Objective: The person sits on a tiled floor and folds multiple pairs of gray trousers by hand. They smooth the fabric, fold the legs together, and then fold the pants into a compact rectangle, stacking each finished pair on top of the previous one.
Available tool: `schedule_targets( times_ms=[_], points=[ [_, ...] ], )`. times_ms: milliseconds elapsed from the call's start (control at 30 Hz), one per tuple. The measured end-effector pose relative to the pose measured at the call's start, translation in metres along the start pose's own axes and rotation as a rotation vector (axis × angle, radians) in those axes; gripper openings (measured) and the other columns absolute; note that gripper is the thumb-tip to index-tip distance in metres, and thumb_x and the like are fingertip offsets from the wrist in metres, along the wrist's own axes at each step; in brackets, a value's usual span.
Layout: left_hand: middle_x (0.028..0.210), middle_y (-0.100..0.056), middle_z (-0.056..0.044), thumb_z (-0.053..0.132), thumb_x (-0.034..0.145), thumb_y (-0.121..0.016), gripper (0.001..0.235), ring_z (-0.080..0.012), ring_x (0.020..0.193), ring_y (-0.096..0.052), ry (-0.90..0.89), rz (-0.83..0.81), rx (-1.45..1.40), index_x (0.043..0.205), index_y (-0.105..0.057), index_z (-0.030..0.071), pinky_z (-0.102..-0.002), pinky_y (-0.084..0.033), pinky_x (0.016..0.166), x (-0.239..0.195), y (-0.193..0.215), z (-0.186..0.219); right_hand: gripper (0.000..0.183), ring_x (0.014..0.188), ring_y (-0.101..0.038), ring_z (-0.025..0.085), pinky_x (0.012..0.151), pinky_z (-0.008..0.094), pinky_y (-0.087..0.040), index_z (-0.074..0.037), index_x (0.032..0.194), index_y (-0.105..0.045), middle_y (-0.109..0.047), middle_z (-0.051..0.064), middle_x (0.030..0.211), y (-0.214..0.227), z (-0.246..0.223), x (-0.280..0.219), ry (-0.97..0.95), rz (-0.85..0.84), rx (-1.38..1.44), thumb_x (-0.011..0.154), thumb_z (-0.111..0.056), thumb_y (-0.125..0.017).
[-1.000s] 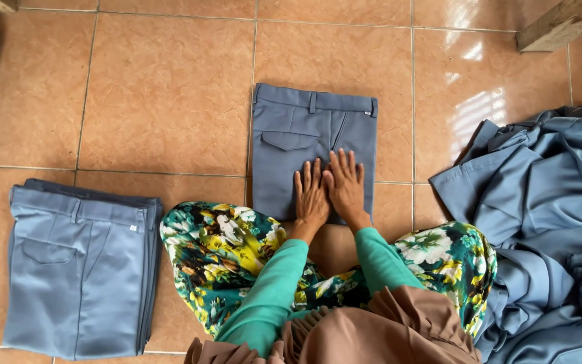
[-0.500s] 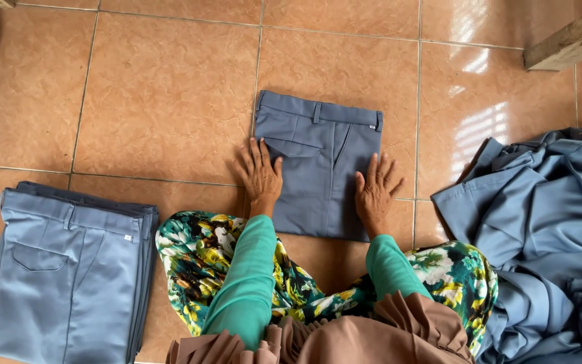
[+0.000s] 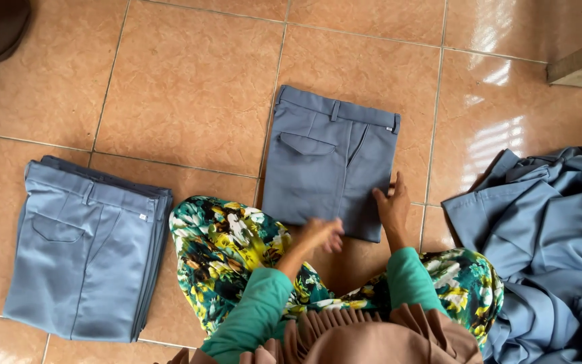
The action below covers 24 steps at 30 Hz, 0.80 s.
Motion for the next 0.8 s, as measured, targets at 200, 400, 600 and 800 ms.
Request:
schedule_targets(
  times_ms=[200, 400, 600, 800],
  points=[
    [0.133, -0.054, -0.022, 0.044, 0.080, -0.095, 0.087, -0.0426, 0.120, -0.061, 0.183, 0.260, -0.766, 0.141, -0.046, 0.007, -0.054, -0.055, 0.096, 0.002, -0.043, -0.053, 0.049, 0.078, -0.073, 0.031, 0.060, 0.048, -0.058, -0.015, 0.119, -0.070, -0.067, 0.016, 0.091, -0.050, 0.055, -0.054, -0.475, -0.150, 0.590, 0.076, -0.018, -0.092],
    [0.139, -0.052, -0.015, 0.016, 0.075, -0.098, 0.081, -0.0373, 0.142, -0.041, 0.145, 0.544, -0.888, 0.136, -0.048, 0.001, -0.066, -0.019, 0.117, -0.052, -0.045, -0.008, 0.064, 0.107, -0.065, 0.037, 0.092, 0.055, -0.051, 0.003, 0.130, -0.063, -0.065, 0.021, 0.113, -0.045, 0.010, -0.113, -0.722, -0.305, 0.799, 0.077, -0.018, -0.092],
    [0.125, -0.062, -0.014, 0.012, 0.074, -0.098, 0.062, -0.0343, 0.130, -0.052, 0.148, 0.507, -0.842, 0.121, -0.060, 0.000, -0.061, -0.023, 0.114, -0.096, -0.046, -0.024, 0.081, 0.126, -0.059, 0.042, 0.104, 0.061, -0.045, -0.002, 0.140, -0.054, -0.058, 0.025, 0.134, -0.035, 0.010, -0.022, -0.750, -0.232, 0.799, 0.077, -0.030, -0.096],
    [0.125, -0.063, -0.019, 0.009, 0.072, -0.100, 0.068, -0.0344, 0.127, -0.054, 0.099, 0.482, -0.817, 0.126, -0.061, -0.005, -0.063, -0.031, 0.111, -0.099, -0.038, -0.029, 0.087, 0.129, -0.059, 0.036, 0.106, 0.053, -0.046, 0.001, 0.138, -0.056, -0.060, 0.025, 0.137, -0.005, 0.025, 0.013, -0.817, -0.077, 0.767, 0.069, -0.024, -0.102]
  ],
)
Point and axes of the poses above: each hand's wrist, its own x-axis towards the middle knuckle, its own y-axis out of the back of the hand, z = x × y, the point moved 10 cm from there along x, towards the middle knuckle
